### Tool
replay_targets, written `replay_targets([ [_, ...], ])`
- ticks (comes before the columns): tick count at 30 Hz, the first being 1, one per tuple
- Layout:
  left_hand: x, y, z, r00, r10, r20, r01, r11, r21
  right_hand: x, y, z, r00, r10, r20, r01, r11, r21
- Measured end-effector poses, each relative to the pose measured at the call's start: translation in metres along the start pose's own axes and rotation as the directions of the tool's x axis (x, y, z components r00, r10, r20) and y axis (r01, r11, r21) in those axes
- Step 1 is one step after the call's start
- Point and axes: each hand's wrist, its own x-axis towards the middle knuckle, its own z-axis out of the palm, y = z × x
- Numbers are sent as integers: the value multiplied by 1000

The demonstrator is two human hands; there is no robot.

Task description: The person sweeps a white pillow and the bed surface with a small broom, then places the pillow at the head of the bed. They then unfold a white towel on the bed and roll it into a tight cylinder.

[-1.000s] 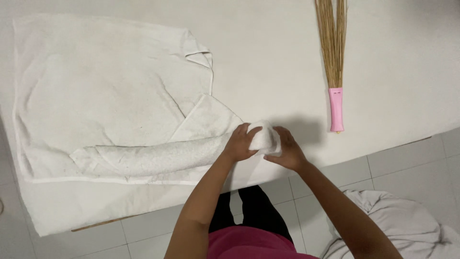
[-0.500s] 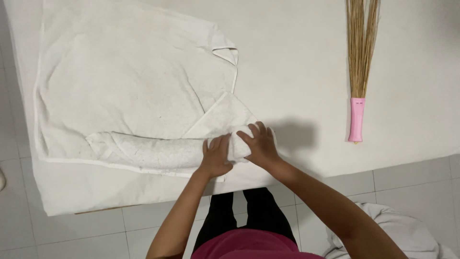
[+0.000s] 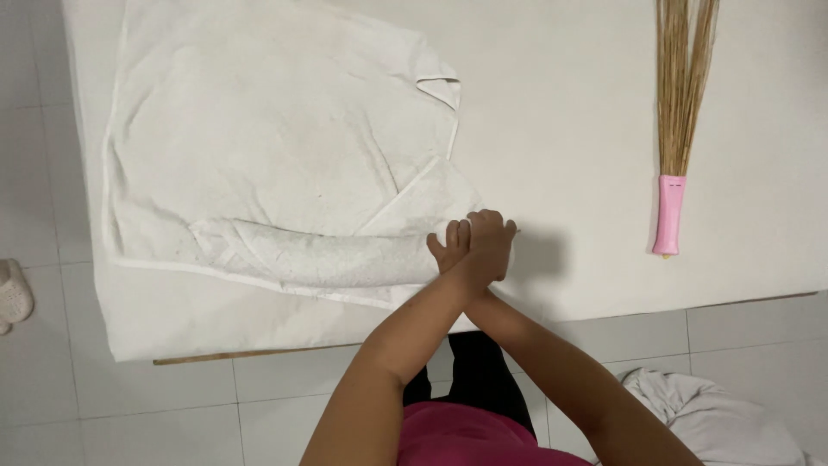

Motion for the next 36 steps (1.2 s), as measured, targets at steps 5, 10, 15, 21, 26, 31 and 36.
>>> replay_targets([
  [5,-22,-4,8,993,-20,-117,15,999,-37,-20,0,72,885,-131,-446,202,972,116],
  [10,-56,-27,25,968,19,-249,-58,987,-149,-77,-16,32,727,-307,-614,527,822,214],
  [15,-102,-76,46,808,196,-556,-353,916,-190,-113,28,58,934,-7,-358,251,727,640],
  [21,-134,-126,106,655,134,-744,-449,861,-240,-100,72,8,955,124,-268,80,766,638],
  [26,-155,-154,166,588,79,-805,-506,812,-290,-64,31,-89,993,-75,-92,109,880,463],
  [31,-175,-184,197,527,-107,-843,-459,799,-389,-41,-12,-93,974,-225,11,201,894,400],
  [36,-211,-206,218,524,-370,-767,-237,802,-549,-25,-70,-55,869,-342,-358,468,804,367],
])
